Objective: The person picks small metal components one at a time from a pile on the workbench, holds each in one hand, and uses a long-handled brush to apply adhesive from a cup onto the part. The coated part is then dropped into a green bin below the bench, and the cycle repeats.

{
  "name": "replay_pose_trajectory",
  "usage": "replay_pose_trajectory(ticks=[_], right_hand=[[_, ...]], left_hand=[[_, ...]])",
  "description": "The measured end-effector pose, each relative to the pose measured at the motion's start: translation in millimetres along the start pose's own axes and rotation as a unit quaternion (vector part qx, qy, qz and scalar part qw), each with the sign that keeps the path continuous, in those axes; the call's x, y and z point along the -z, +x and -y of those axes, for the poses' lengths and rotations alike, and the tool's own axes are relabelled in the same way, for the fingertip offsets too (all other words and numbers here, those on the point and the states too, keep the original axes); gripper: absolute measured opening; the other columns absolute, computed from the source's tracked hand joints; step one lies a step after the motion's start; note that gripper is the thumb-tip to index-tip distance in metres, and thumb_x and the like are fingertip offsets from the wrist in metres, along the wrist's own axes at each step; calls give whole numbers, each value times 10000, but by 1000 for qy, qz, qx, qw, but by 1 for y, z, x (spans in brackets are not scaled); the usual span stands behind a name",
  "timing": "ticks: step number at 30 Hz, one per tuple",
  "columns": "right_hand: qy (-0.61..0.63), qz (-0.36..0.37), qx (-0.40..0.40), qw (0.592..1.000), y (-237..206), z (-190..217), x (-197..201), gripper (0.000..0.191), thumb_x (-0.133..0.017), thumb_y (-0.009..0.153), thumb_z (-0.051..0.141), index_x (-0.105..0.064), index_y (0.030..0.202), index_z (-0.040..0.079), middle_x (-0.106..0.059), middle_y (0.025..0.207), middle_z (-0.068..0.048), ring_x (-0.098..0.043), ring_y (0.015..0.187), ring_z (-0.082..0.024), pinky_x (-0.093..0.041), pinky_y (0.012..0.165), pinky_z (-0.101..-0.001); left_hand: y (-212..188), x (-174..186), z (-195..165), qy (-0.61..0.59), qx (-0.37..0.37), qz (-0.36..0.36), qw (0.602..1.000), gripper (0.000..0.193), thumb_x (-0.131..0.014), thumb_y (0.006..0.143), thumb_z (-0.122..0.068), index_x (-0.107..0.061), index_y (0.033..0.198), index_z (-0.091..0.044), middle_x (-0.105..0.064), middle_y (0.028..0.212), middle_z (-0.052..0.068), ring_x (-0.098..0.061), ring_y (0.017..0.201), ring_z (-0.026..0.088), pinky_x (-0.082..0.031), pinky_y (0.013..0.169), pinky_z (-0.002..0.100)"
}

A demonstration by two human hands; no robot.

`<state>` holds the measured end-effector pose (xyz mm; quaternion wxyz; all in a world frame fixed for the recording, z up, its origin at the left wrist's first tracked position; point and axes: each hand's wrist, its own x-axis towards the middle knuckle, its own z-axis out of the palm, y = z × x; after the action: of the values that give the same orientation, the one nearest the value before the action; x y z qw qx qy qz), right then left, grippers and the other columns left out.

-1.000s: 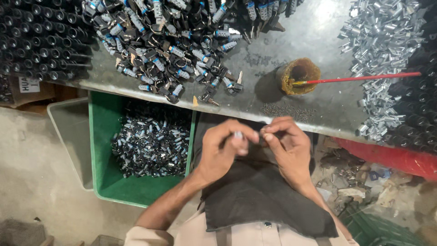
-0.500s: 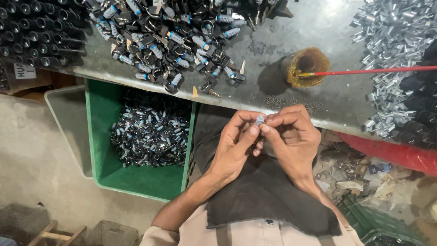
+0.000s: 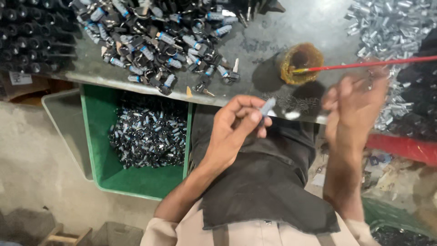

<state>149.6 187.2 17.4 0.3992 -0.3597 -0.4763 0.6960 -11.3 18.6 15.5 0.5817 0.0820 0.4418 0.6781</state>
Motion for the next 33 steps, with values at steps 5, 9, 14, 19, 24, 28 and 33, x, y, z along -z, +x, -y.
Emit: replay_pose_trajectory(ticks=[5,9,14,19,24,28,33], right_hand=[[-332,-20,84,939,5,23,19,131,-697,1133,5,-662,1215,-92,-713,989,-151,-749,867,-202,-628,778,-294],[-141,-72,86,984,-7,16,27,110,-689,1165,-4,-659,1162,-110,-707,948,-176,-740,821,-227,-645,765,-316],[-135,-96,82,983,-24,9,26,154,-694,1147,25,-645,1163,-120,-703,947,-178,-748,826,-249,-649,767,-337],[-212,-94,147,962,-34,17,12,143,-681,1161,6,-629,1169,-127,-690,1003,-191,-755,872,-264,-675,816,-369],[-258,-90,179,945,-24,33,3,111,-670,1141,-6,-620,1167,-102,-697,1030,-175,-762,871,-239,-684,814,-354],[-395,10,27,918,-11,44,-2,163,-658,1165,53,-694,1209,-100,-748,1038,-143,-744,913,-144,-607,873,-278],[-482,90,-169,855,-19,44,-12,268,-685,999,164,-738,1236,51,-762,893,-68,-680,748,-83,-523,642,-235]], left_hand=[[43,-11,23,-161,50,-18,985,262,-637,1062,-218,-597,1233,-24,-655,929,53,-610,801,112,-519,734,275],[52,-9,33,-265,82,-19,961,261,-649,1065,-234,-600,1228,-37,-655,912,51,-595,751,114,-514,712,283],[44,-14,23,-266,85,1,960,263,-651,1070,-235,-607,1240,-40,-643,906,46,-570,745,107,-497,726,296],[37,-18,20,-277,83,9,957,244,-642,1068,-232,-602,1230,-53,-632,898,40,-543,729,105,-477,725,302],[15,0,22,-297,61,59,951,276,-665,1088,-246,-567,1272,-65,-560,874,29,-512,788,113,-435,796,311],[-17,36,-23,-208,-17,159,965,430,-725,1029,-325,-589,1326,-45,-555,865,15,-514,758,106,-412,729,294],[-67,108,-103,458,-115,134,871,196,-660,1029,-242,-733,946,-79,-667,1181,163,-620,1025,313,-463,870,442]])
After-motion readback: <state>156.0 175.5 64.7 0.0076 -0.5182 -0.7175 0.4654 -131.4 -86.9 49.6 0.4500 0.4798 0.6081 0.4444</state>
